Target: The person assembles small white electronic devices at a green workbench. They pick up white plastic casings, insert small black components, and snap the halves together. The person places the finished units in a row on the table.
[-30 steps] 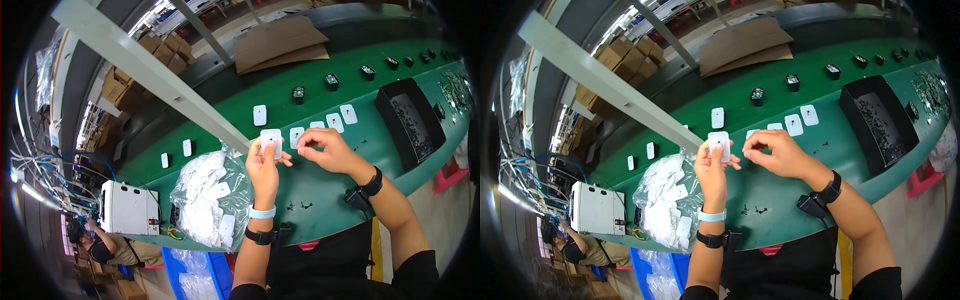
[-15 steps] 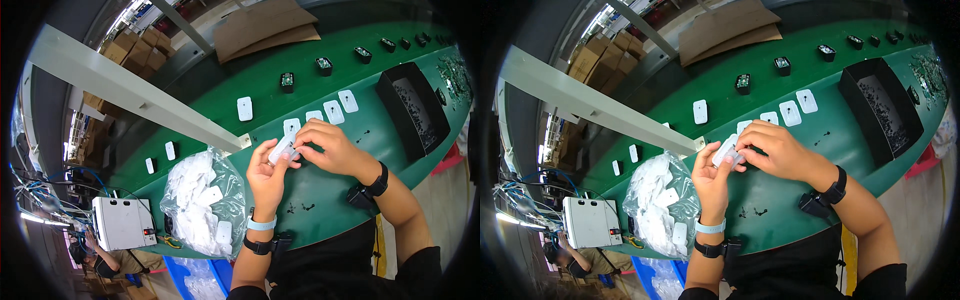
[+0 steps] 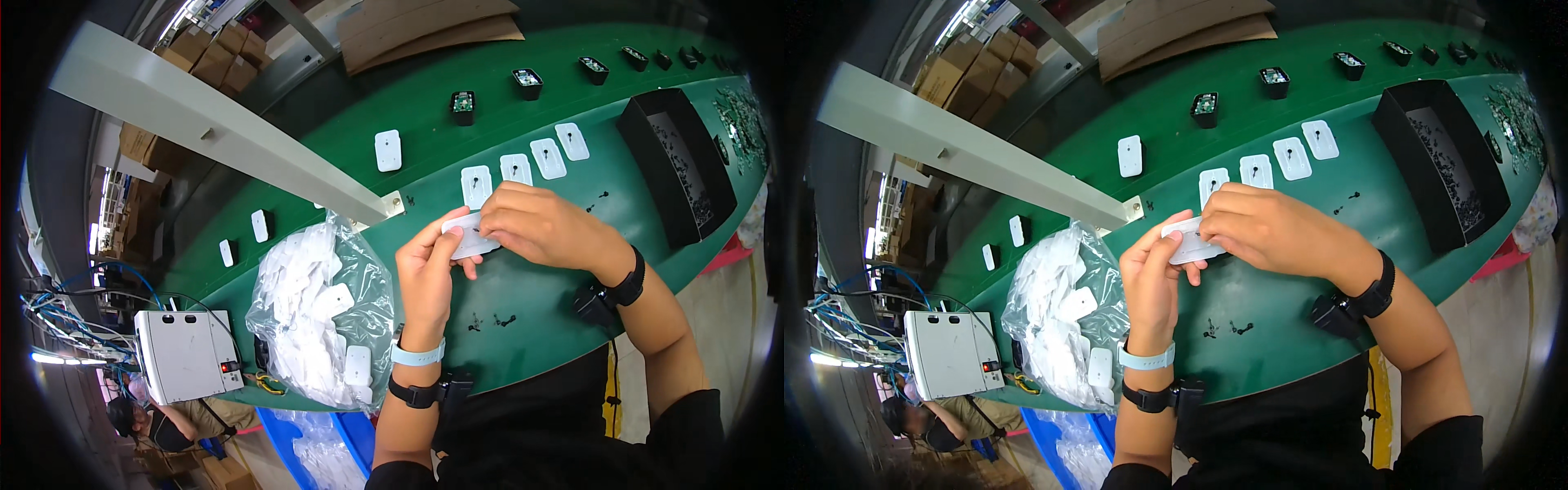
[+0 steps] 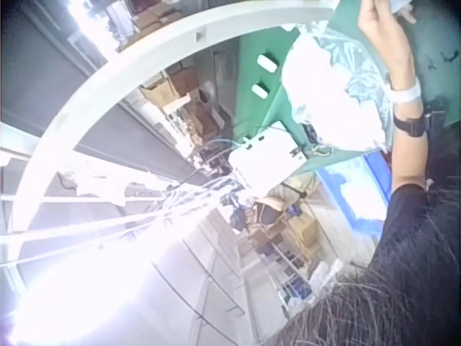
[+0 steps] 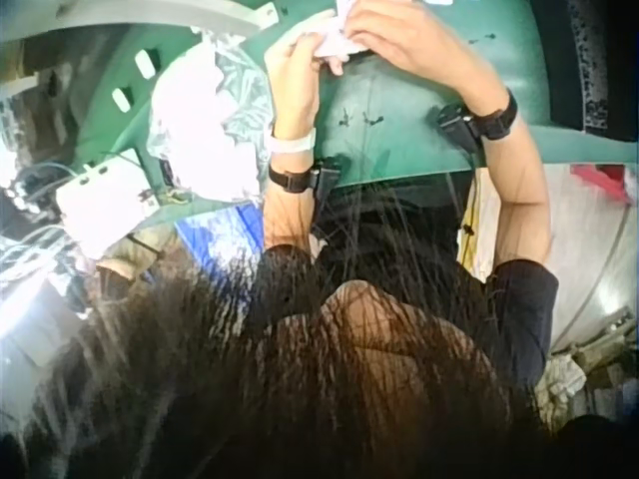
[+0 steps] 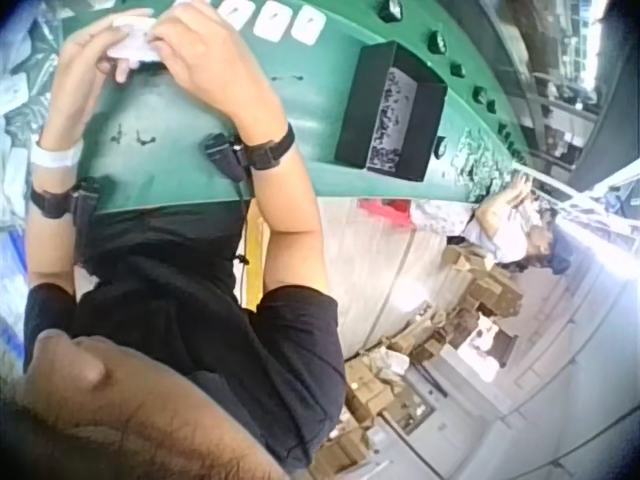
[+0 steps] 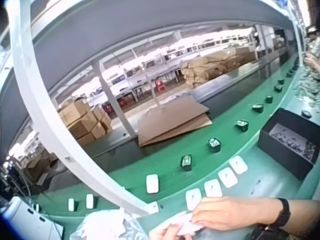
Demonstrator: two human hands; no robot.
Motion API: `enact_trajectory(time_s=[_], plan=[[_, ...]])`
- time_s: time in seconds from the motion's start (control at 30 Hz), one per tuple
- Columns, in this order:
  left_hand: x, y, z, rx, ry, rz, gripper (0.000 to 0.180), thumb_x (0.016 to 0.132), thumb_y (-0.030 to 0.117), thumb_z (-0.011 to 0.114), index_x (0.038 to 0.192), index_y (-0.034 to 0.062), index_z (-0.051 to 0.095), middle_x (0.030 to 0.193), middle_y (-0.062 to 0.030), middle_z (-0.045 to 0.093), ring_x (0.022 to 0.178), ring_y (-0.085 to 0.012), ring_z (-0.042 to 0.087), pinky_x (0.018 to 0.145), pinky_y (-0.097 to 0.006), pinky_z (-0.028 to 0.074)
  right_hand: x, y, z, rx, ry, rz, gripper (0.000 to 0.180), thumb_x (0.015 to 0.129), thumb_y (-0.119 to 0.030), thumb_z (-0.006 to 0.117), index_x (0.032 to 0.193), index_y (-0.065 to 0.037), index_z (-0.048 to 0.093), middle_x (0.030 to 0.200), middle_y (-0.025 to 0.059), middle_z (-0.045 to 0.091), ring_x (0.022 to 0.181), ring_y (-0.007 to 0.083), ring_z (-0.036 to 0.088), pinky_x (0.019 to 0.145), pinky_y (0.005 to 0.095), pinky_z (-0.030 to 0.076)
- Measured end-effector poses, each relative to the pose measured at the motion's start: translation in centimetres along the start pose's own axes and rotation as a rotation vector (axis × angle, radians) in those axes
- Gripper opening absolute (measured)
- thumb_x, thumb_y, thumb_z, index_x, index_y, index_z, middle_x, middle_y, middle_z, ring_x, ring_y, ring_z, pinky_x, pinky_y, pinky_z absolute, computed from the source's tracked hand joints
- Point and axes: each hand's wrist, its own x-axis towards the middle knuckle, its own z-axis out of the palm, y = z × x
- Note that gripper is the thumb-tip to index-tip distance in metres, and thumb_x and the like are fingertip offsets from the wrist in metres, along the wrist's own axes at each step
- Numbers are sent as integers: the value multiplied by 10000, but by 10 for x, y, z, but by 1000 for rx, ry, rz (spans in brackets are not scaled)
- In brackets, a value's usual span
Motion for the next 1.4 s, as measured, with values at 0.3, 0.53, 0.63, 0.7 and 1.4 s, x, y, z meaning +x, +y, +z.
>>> enact_trajectory(time_s=[0.3,0.53,0.63,0.7,1.4], plan=[[0,-2,-2,124,-5,-14,305,985,82,541,1183,-107,676,867,-140,710,614,-146,626,474,-242,450,-3,-5,4,13,-70,69,136,824,-12,685,933,-23,604,922,96,583,914,301,608,762,399,526],[-1,-6,1,123,-3,59,296,985,89,545,1171,-98,680,893,-127,712,638,-138,629,513,-234,462,-2,-5,6,211,111,238,271,769,38,704,1013,-13,599,965,82,603,904,216,629,754,325,545],[0,-6,3,81,-21,85,281,979,78,564,1177,-92,668,914,-126,709,653,-137,631,545,-231,473,-2,-2,6,536,86,526,348,775,6,705,1096,-9,571,985,81,627,892,158,622,712,290,566],[0,-8,5,81,-39,104,244,966,50,592,1157,-85,661,913,-122,705,659,-131,631,556,-230,478,-4,0,5,612,83,559,341,784,11,709,1096,-4,573,977,85,625,892,146,618,702,271,555],[10,1,-15,-344,8,7,215,1040,150,496,1165,-21,536,1043,-179,680,777,-256,697,684,-338,573,-5,33,-11,524,412,588,103,938,-9,667,1022,-24,609,959,-13,611,891,61,578,804,244,492]])
